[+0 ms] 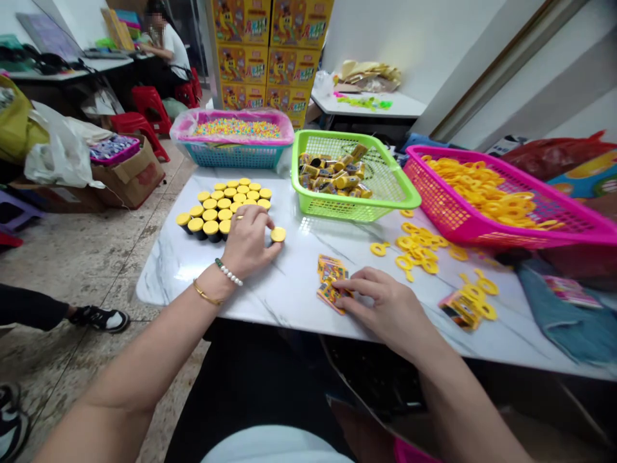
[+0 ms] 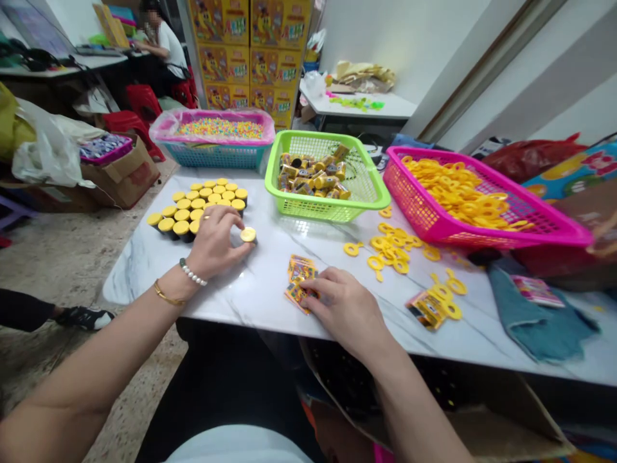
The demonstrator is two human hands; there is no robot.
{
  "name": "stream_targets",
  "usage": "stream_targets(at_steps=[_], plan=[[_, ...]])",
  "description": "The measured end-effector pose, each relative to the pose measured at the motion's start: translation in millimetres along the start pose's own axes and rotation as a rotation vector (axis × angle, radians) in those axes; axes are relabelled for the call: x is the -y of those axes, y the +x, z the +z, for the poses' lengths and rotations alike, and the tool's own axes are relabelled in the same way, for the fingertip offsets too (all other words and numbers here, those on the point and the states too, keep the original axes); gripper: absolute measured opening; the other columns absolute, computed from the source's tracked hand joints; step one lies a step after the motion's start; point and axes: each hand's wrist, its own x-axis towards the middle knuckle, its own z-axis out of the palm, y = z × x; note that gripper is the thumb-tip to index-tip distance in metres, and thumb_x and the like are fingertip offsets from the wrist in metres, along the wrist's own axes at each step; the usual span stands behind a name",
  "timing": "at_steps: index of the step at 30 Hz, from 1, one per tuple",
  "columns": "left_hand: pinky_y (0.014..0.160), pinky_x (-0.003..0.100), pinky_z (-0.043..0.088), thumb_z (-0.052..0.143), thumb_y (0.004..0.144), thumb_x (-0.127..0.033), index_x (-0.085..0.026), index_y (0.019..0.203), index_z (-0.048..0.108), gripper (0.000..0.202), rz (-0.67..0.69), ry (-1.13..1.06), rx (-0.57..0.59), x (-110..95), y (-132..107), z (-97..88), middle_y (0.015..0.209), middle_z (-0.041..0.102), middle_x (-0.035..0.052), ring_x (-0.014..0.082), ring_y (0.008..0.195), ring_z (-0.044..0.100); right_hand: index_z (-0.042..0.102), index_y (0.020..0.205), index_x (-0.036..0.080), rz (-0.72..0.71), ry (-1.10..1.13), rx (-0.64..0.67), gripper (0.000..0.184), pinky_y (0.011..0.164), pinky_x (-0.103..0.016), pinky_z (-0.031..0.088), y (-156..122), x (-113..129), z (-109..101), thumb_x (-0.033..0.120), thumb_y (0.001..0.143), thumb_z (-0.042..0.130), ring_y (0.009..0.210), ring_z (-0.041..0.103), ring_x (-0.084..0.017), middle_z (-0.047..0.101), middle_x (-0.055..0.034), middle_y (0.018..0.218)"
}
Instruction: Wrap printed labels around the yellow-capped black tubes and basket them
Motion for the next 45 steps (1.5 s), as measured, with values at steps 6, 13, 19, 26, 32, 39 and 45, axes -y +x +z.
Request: stream_targets(at_steps=[6, 13, 19, 26, 32, 39, 45], plan=[[0.094, 0.042, 0.043, 0.069, 0.072, -0.022, -0.020, 0.087, 0.058, 0.019, 0.026, -0.092, 0.025, 0.0, -0.9, 0.7, 0.098, 0.064, 0.0098, 0.0279, 0.101, 0.056, 0.071, 0.076, 0.023, 0.055, 0.114, -0.164, 0.011, 0.068, -0.035, 0.052, -13.4, -7.6, 24.2, 0.030, 0.085, 0.067, 0.073, 0.065, -0.021, 0.068, -0.0044, 0.078], [0.066, 0.029, 0.042, 0.068, 0.073, -0.018, -0.020, 0.090, 0.056, 0.021, -0.030, -0.437, 0.226, -0.9, -5.4, 3.0, 0.075, 0.062, -0.0004, 0.0158, 0.066, 0.058, 0.070, 0.078, 0.023, -0.015, 0.108, -0.098, 0.012, 0.066, -0.035, 0.052, -5.1, -9.5, 23.3, 0.032, 0.085, 0.066, 0.070, 0.064, -0.020, 0.067, -0.0037, 0.081], [0.064, 0.026, 0.042, 0.078, 0.070, -0.035, -0.020, 0.086, 0.059, 0.029, -0.122, -0.638, -0.046, -11.9, -7.5, -11.9, 0.080, 0.063, 0.0007, 0.0121, 0.063, 0.053, 0.064, 0.077, 0.024, -0.135, 0.049, -0.319, 0.013, 0.071, -0.038, 0.051, 9.9, 4.3, 13.1, 0.028, 0.089, 0.060, 0.074, 0.061, -0.022, 0.062, -0.0037, 0.076], [0.045, 0.021, 0.033, 0.070, 0.073, -0.063, -0.014, 0.078, 0.066, 0.049, -0.326, -1.178, 0.068, -13.9, -1.8, -16.6, 0.067, 0.062, 0.0016, 0.0076, 0.049, 0.047, 0.064, 0.081, 0.021, -0.479, 0.069, -0.482, 0.010, 0.083, -0.039, 0.053, 100.6, 57.5, 9.5, 0.021, 0.090, 0.059, 0.098, 0.061, -0.025, 0.061, -0.0103, 0.099], [0.042, 0.019, 0.026, 0.078, 0.062, -0.061, -0.014, 0.067, 0.064, 0.049, -0.479, -1.240, -0.067, -5.5, 5.3, -12.9, 0.053, 0.052, -0.0045, 0.0052, 0.045, 0.039, 0.067, 0.079, 0.023, -0.594, 0.182, -0.439, 0.011, 0.081, -0.036, 0.055, 128.0, 56.8, 38.2, 0.024, 0.089, 0.064, 0.090, 0.065, -0.021, 0.063, -0.0066, 0.096], [0.044, 0.021, 0.028, 0.078, 0.066, -0.055, -0.015, 0.066, 0.062, 0.043, -0.380, -1.231, -0.011, -7.1, 3.0, -10.9, 0.049, 0.050, -0.0055, 0.0055, 0.044, 0.039, 0.068, 0.091, 0.017, -0.079, 0.625, -0.091, 0.038, 0.049, -0.026, 0.045, 122.1, 41.5, 41.9, 0.054, 0.082, 0.066, 0.057, 0.057, -0.014, 0.069, -0.0059, 0.081], [0.042, 0.021, 0.025, 0.072, 0.072, -0.062, -0.016, 0.062, 0.058, 0.049, -0.391, -1.145, -0.193, -5.3, 2.0, -10.1, 0.046, 0.048, -0.0053, 0.0057, 0.041, 0.036, 0.059, 0.062, 0.020, 0.007, 0.731, -0.181, 0.049, 0.043, -0.023, 0.035, 123.1, 41.8, 60.7, 0.065, 0.082, 0.060, 0.047, 0.046, -0.011, 0.051, 0.0028, 0.050]])
